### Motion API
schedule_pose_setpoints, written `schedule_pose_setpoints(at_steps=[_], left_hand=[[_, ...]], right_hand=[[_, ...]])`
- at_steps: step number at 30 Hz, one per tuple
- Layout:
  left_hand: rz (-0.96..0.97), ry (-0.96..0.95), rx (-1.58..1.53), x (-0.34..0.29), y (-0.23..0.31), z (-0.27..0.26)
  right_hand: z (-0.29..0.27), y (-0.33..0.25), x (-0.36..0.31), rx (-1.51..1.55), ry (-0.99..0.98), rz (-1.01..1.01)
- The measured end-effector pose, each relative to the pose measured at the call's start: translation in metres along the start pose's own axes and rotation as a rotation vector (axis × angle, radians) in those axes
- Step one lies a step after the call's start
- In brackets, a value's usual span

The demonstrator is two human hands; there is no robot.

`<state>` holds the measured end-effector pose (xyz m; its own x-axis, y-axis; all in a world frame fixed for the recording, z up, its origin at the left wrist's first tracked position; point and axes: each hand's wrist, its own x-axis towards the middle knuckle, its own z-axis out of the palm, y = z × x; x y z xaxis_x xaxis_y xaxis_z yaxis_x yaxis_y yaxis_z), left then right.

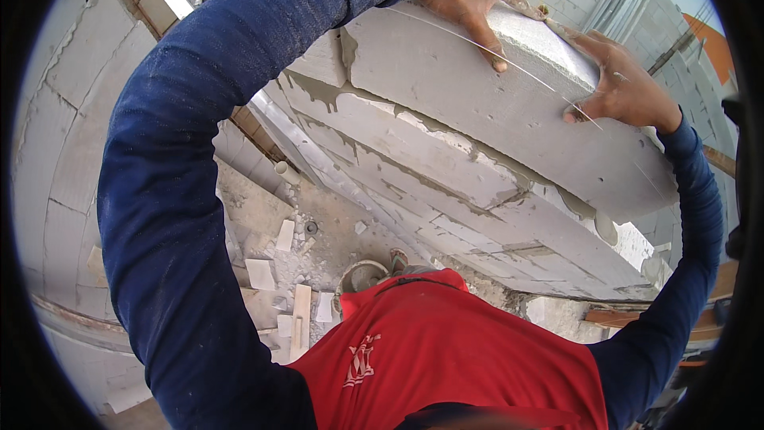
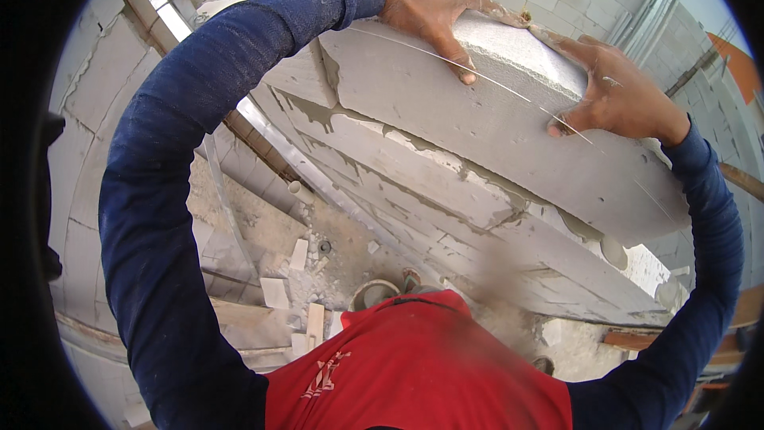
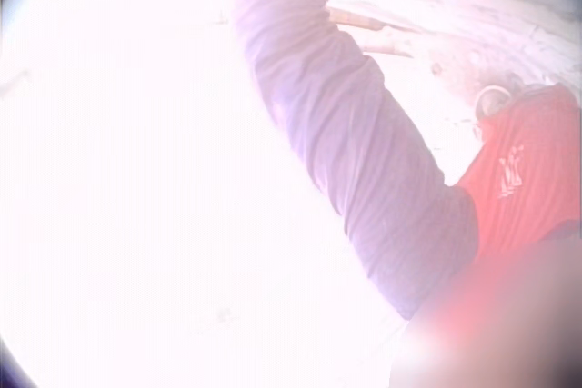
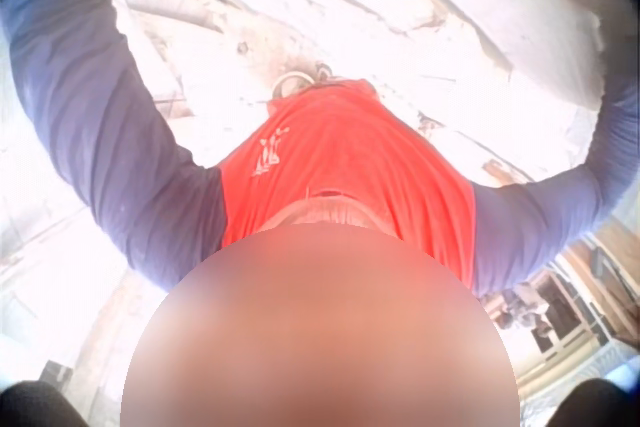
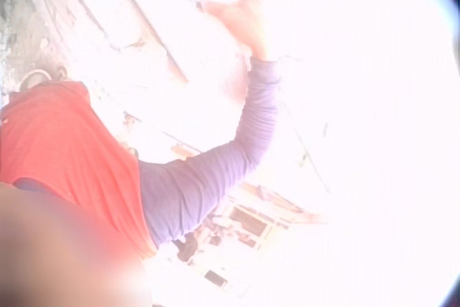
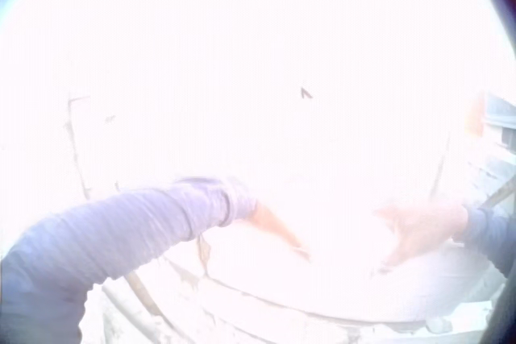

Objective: The person scoops mortar from a bucket with a trowel and spreads it on a partially built wall. They place white blocks onto the mortar, adjust their position, and continue applying mortar to secure the blocks. The person also uses a tape measure to check dimensions on the wall.

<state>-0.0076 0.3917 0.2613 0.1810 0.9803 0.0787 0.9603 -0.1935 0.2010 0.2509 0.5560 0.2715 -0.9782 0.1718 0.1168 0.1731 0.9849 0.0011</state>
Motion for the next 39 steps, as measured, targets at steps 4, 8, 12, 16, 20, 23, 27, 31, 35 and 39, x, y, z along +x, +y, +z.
schedule_pose_setpoints(at_steps=[4,8,12,16,20,23,27,31,35,39], left_hand=[[-0.073,-0.021,-0.018,-0.008,-0.006,0.008],[0.096,0.023,-0.038,-0.01,-0.013,0.014],[0.078,-0.047,-0.039,-0.005,-0.014,0.018],[0.076,-0.032,0.004,-0.012,-0.016,0.023],[0.069,0.014,0.075,-0.019,-0.023,0.025],[0.061,0.05,0.129,-0.022,-0.029,0.027],[0.065,0.09,0.158,-0.02,-0.031,0.026],[0.037,0.084,0.074,-0.021,-0.023,0.021],[0.063,0.109,0.128,-0.024,-0.014,0.023],[-0.043,0.051,0.083,-0.009,-0.025,0.028]], right_hand=[[0.007,-0.012,0.005,0.027,-0.049,-0.012],[0.013,-0.02,0.002,0.029,-0.066,-0.012],[0.023,-0.022,-0.002,-0.018,-0.011,-0.03],[0.03,-0.02,-0.004,-0.032,0.025,-0.066],[0.036,-0.017,-0.008,-0.014,0.032,-0.048],[0.04,-0.011,-0.007,0.111,-0.111,0.026],[0.043,-0.001,0.0,0.438,-0.262,-0.144],[0.047,0.003,0.001,0.415,-0.193,-0.065],[0.054,0.004,-0.003,0.361,-0.175,-0.012],[0.048,0.016,-0.008,0.406,-0.217,0.051]])
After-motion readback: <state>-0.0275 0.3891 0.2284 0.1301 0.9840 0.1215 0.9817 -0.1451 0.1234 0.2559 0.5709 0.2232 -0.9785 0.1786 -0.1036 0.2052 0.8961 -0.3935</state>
